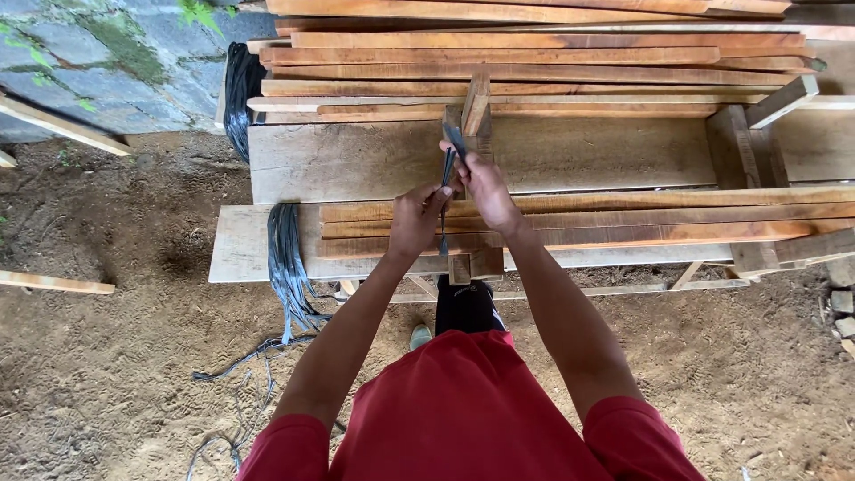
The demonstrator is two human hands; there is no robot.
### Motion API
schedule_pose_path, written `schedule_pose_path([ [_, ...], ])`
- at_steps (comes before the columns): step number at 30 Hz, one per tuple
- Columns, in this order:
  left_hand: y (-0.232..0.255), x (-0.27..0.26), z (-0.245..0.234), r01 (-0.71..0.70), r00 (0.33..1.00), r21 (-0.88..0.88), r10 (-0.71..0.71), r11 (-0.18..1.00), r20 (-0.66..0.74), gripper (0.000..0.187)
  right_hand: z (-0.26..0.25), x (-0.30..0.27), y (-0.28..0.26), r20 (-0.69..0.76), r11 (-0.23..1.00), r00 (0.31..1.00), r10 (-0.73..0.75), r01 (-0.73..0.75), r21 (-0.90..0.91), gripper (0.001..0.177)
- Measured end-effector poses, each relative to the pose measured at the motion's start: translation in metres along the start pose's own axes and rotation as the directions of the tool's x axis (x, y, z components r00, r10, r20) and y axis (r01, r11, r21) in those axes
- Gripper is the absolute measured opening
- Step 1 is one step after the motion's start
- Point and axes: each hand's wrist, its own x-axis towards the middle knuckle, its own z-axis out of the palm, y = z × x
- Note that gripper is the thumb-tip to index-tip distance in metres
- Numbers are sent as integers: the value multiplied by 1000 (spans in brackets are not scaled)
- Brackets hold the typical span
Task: Bundling long thin wood planks together using black rubber straps on a workbench.
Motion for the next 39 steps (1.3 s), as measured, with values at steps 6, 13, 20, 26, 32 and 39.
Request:
schedule_pose_path([
  [6, 1, 2, 1, 28, 1000, -1, -28, 1000, -8, 16, 5, -2, -7, -173, 971, 984, -33, -9, -238, 25],
  [13, -1, 0, 1, 99, 994, 8, -98, 995, -47, 21, -23, -4, 9, -71, 941, 996, 63, -83, -329, 7],
  [20, 0, 0, -6, 38, 996, 72, -43, 997, 77, 24, -12, -15, -15, 28, 886, 998, 58, -39, -463, 14],
  [26, -20, -15, -12, 170, 958, -96, -141, 981, 250, 22, -49, -2, 17, 56, 960, 988, 145, -127, -248, 16],
  [32, -38, -17, -16, 395, 889, -225, -308, 891, 339, 25, -38, -20, -25, 328, 698, 909, 257, 61, -714, 15],
  [39, -18, -6, -1, 621, 771, -132, -571, 773, 283, 35, -67, -17, 0, 578, -4, 815, -35, 578, -816, 24],
])
